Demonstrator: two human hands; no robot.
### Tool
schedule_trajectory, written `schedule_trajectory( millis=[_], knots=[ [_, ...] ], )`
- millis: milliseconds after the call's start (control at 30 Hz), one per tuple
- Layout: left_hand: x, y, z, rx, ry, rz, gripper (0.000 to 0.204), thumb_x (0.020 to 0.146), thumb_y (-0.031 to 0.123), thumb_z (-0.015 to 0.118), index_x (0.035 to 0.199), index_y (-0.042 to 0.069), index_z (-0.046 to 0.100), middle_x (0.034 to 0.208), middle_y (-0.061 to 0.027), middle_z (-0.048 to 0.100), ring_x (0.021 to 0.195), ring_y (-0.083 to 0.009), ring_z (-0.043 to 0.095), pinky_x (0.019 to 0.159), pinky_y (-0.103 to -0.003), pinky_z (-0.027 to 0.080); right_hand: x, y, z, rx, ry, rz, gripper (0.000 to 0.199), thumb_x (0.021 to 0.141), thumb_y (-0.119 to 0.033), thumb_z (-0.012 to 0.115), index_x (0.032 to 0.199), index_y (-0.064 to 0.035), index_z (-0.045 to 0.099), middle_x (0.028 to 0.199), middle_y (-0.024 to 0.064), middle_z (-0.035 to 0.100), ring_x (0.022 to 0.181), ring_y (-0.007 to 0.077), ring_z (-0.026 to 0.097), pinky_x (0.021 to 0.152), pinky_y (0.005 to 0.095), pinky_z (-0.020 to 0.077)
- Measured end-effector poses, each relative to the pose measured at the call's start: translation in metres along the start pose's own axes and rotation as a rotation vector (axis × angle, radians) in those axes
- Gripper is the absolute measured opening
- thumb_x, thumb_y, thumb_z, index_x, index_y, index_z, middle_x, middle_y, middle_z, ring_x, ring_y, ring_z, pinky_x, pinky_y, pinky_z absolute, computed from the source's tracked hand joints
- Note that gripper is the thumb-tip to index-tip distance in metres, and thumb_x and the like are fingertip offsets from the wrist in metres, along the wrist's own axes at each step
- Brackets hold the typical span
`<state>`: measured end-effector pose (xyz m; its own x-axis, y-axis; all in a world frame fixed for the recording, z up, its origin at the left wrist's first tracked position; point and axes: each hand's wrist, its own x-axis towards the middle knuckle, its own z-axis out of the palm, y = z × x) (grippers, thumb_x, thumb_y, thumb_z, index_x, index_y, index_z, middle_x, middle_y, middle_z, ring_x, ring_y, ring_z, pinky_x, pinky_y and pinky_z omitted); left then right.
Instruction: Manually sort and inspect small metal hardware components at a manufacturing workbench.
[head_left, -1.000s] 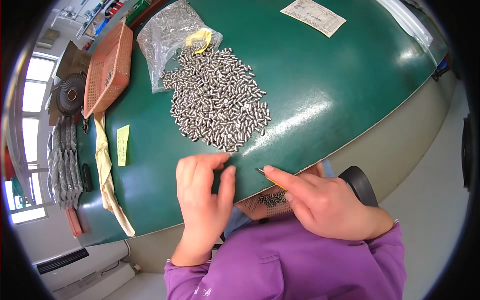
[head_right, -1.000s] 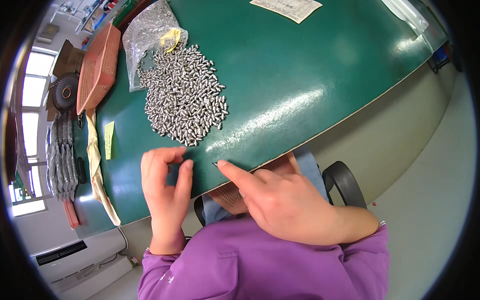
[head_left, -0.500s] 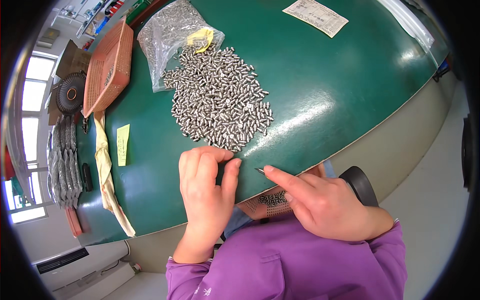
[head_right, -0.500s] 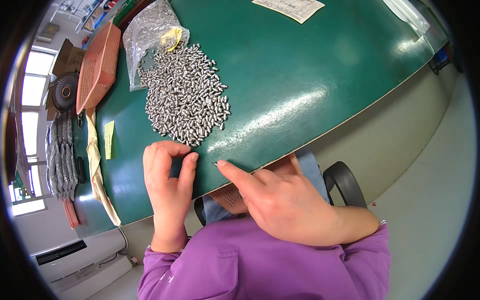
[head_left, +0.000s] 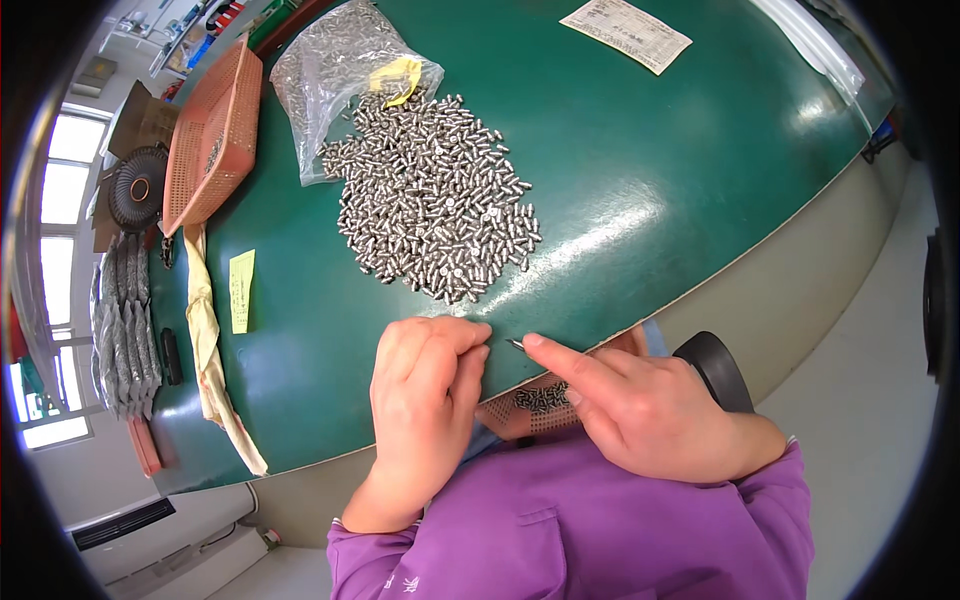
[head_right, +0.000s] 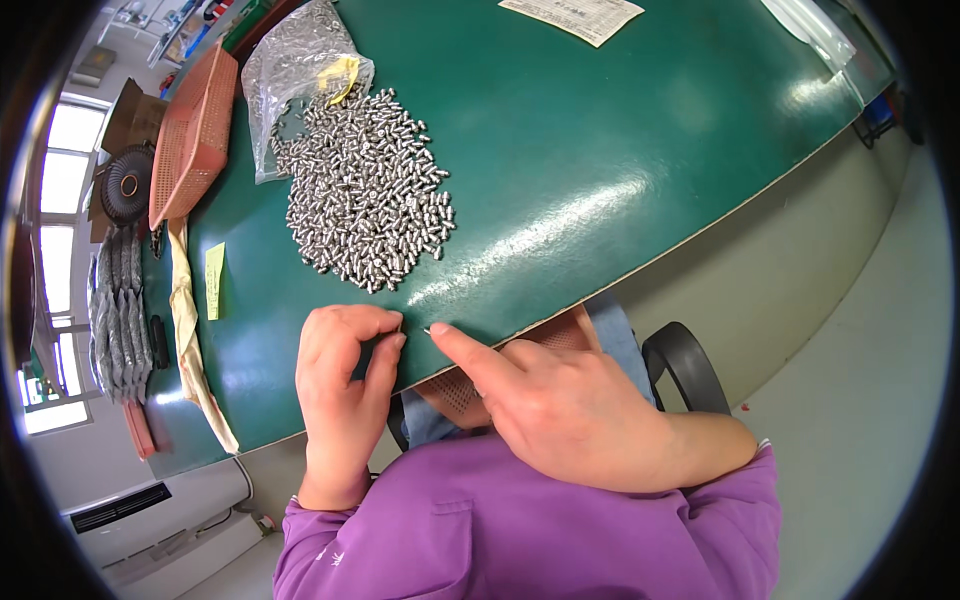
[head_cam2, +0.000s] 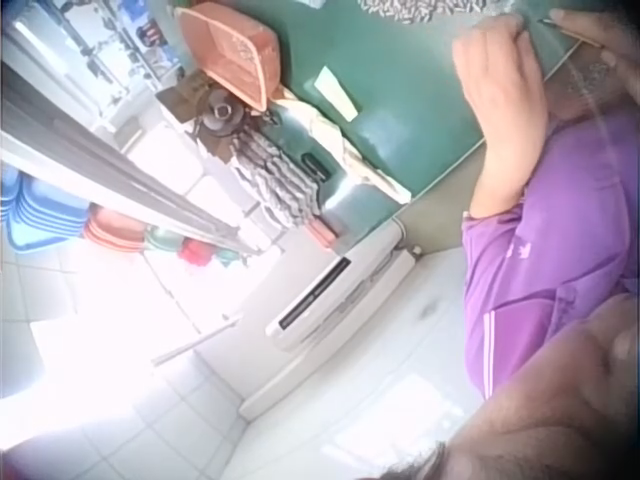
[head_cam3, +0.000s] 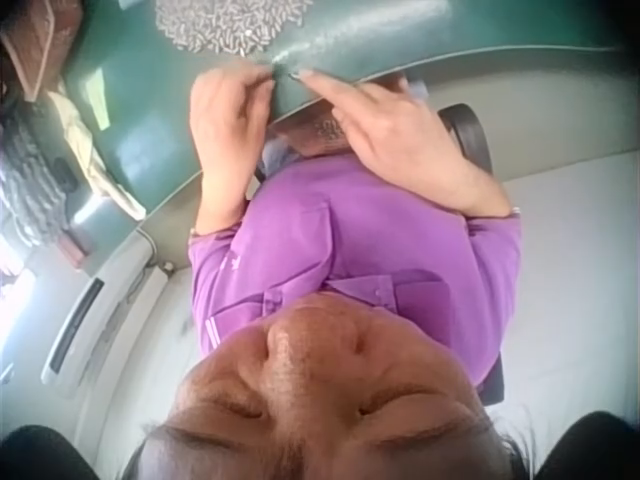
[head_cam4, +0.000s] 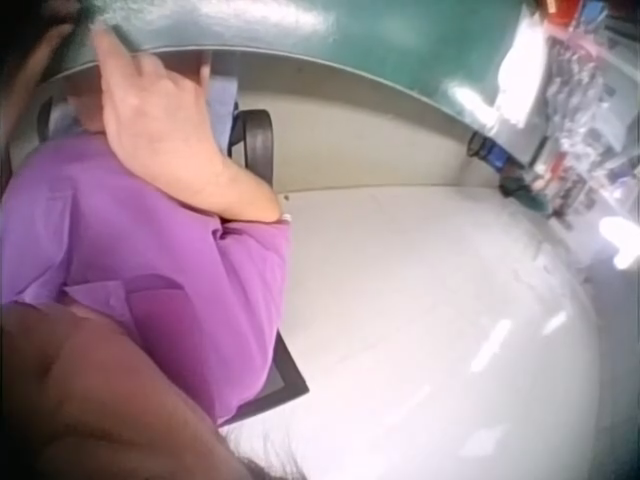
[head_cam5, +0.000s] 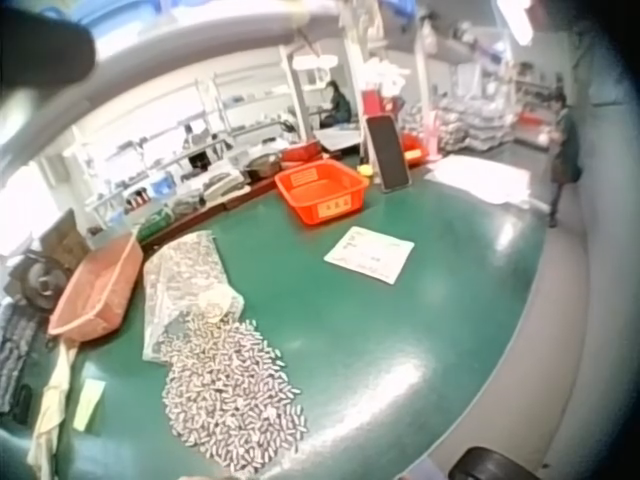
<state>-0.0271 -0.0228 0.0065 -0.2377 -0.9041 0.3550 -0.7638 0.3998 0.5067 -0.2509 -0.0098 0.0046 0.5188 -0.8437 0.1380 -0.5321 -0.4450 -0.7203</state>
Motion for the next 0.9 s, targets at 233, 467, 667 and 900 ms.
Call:
schedule_trajectory(
  millis=[233, 467, 667, 900],
  knots=[
    [-0.015, -0.002, 0.007, -0.172, 0.015, -0.209, 0.060, 0.079, -0.008, 0.077, 0.135, 0.002, 0.057, 0.089, -0.0041, 0.070, 0.086, -0.0219, 0.064, 0.077, -0.034, 0.054, 0.003, -0.005, 0.007, -0.079, 0.010, -0.013, 0.062, 0.083, 0.000, 0.067, 0.143, -0.0113, 0.058, 0.094, 0.0072, 0.065, 0.083, 0.0283, 0.064, 0.064, 0.0359, 0.0573],
    [-0.017, -0.002, 0.010, -0.186, 0.037, -0.206, 0.063, 0.078, -0.010, 0.078, 0.136, 0.000, 0.056, 0.090, -0.0041, 0.071, 0.088, -0.0195, 0.065, 0.074, -0.031, 0.057, 0.006, -0.005, 0.013, -0.158, 0.073, -0.089, 0.049, 0.095, -0.025, 0.069, 0.138, -0.0029, 0.061, 0.077, 0.0048, 0.059, 0.063, 0.0180, 0.062, 0.060, 0.0313, 0.0536],
    [-0.019, -0.007, 0.012, -0.219, 0.062, -0.198, 0.060, 0.077, -0.010, 0.079, 0.132, 0.000, 0.058, 0.088, -0.0043, 0.071, 0.086, -0.0195, 0.066, 0.073, -0.031, 0.057, 0.010, -0.010, 0.009, -0.121, 0.002, -0.053, 0.048, 0.098, -0.026, 0.066, 0.138, -0.0008, 0.060, 0.071, 0.0086, 0.059, 0.054, 0.0209, 0.061, 0.047, 0.0351, 0.0502],
    [-0.019, -0.007, 0.011, -0.219, 0.061, -0.193, 0.058, 0.077, -0.009, 0.079, 0.131, 0.001, 0.058, 0.088, -0.0040, 0.072, 0.086, -0.0205, 0.065, 0.073, -0.031, 0.057, 0.012, -0.016, 0.002, -0.183, -0.049, -0.044, 0.048, 0.098, -0.025, 0.065, 0.139, -0.0016, 0.060, 0.070, 0.0105, 0.059, 0.051, 0.0243, 0.060, 0.053, 0.0366, 0.0529]
  ],
)
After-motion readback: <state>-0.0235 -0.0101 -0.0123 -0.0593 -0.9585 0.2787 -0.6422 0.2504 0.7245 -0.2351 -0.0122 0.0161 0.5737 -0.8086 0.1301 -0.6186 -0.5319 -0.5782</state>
